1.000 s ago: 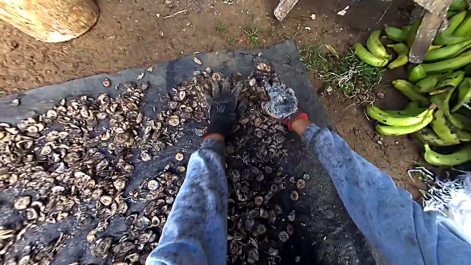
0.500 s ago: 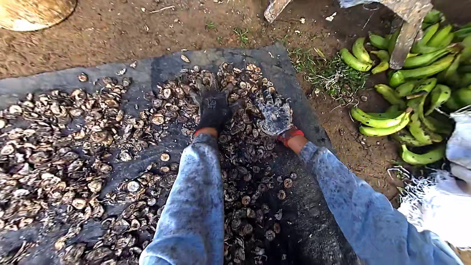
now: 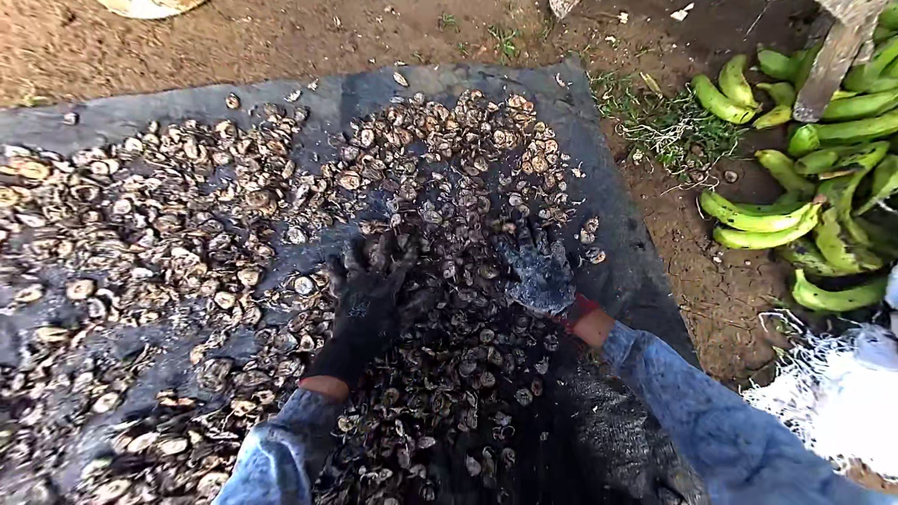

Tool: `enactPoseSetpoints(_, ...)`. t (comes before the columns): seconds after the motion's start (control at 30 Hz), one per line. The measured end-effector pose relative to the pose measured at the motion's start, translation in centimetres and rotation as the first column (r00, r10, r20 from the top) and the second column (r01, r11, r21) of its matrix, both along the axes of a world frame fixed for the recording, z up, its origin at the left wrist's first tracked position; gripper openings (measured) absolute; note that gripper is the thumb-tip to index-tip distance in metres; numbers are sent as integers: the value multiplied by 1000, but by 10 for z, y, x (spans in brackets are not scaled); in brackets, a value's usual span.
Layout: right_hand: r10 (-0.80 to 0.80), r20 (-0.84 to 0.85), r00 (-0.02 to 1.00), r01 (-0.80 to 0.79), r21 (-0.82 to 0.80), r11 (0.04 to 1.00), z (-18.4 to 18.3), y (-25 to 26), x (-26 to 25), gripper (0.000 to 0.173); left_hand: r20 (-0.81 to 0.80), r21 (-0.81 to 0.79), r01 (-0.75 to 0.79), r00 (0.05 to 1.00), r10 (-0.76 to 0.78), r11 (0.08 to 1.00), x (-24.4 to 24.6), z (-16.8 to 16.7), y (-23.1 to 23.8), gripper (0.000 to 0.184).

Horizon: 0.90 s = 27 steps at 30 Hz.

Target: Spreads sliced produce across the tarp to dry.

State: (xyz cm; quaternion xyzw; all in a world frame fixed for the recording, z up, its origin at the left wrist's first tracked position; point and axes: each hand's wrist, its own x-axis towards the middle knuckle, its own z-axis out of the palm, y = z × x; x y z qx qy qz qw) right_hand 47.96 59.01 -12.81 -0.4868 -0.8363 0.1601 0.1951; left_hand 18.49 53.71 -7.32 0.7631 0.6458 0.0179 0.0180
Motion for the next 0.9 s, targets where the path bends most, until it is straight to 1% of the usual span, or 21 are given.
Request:
enactPoseSetpoints(0.07, 46, -5, 999, -46, -76, 996, 14, -1, -16, 94, 10, -63, -15, 1000, 16, 998, 6, 4, -41, 95)
enactPoseSetpoints(0.13, 167, 25, 986, -162, -138, 977, 19, -19, -33, 98, 1, -111, 21, 1000, -20, 994, 21, 8, -84, 110)
enactPoseSetpoints(0.2, 243, 20, 970, -234, -213, 949, 16, -54, -25, 90, -11, -120, 75, 997, -77, 990, 46, 6, -115, 115)
enactPoseSetpoints(0.27, 236, 53, 970, -213, -276, 937, 10, -83, 1, 78, 38, -128, 130, 991, -126, 983, 76, 2, -131, 113)
enactPoseSetpoints(0.33, 147, 48, 988, -136, -189, 973, 3, -96, 31, 64, 153, -86, 184, 974, -169, 979, 105, -13, -134, 109)
enactPoseSetpoints(0.4, 47, 86, 995, -37, -108, 993, -2, -88, 49, 53, 279, -132, 205, 947, -162, 970, 121, -33, -121, 103)
enactPoseSetpoints(0.43, -1, 100, 995, 10, -91, 996, -5, -79, 55, 51, 291, -169, 196, 946, -141, 966, 125, -38, -107, 96)
enactPoseSetpoints(0.47, -34, 92, 995, 43, -89, 995, -8, -70, 62, 51, 284, -164, 188, 949, -136, 968, 127, -41, -91, 90)
enactPoseSetpoints(0.5, -64, 66, 996, 73, -159, 985, -6, -62, 69, 53, 275, -160, 177, 953, -128, 971, 128, -43, -73, 88)
enactPoseSetpoints(0.53, -104, 34, 994, 109, -258, 960, 0, -54, 74, 54, 279, -167, 156, 955, -105, 974, 130, -40, -54, 89)
enactPoseSetpoints(0.6, -203, -12, 979, 183, -374, 909, 15, -42, 78, 52, 306, -137, 105, 950, -59, 985, 141, -32, -19, 94)
enactPoseSetpoints(0.63, -253, -29, 967, 221, -401, 889, 16, -39, 79, 51, 289, -153, 69, 957, -22, 986, 148, -32, -4, 95)
enactPoseSetpoints(0.67, -246, -33, 969, 219, -354, 909, 14, -35, 79, 51, 290, -183, 41, 957, 14, 982, 154, -34, 3, 95)
enactPoseSetpoints(0.7, -194, -29, 981, 182, -233, 955, 9, -33, 78, 54, 318, -236, 16, 946, 62, 972, 158, -35, -3, 90)
enactPoseSetpoints(0.73, -154, -16, 988, 148, -196, 969, 9, -38, 80, 56, 349, -314, -2, 930, 117, 949, 159, -36, -19, 79)
enactPoseSetpoints(0.77, -132, 10, 991, 131, -232, 964, 12, -49, 82, 58, 379, -402, 32, 915, 135, 915, 157, -32, -38, 73)
enactPoseSetpoints(0.8, -119, 38, 992, 124, -243, 962, 13, -62, 85, 60, 386, -449, 113, 919, 79, 886, 152, -30, -56, 76)
enactPoseSetpoints(0.83, -129, 37, 991, 134, -249, 959, 14, -77, 88, 58, 380, -456, 195, 925, -9, 868, 145, -22, -74, 81)
enactPoseSetpoints(0.87, -122, 46, 991, 129, -187, 974, 12, -87, 89, 58, 369, -439, 261, 925, -93, 860, 134, -13, -92, 85)
enactPoseSetpoints(0.9, -116, 66, 991, 122, -94, 988, 9, -94, 88, 62, 348, -384, 302, 923, -166, 873, 119, -6, -108, 87)
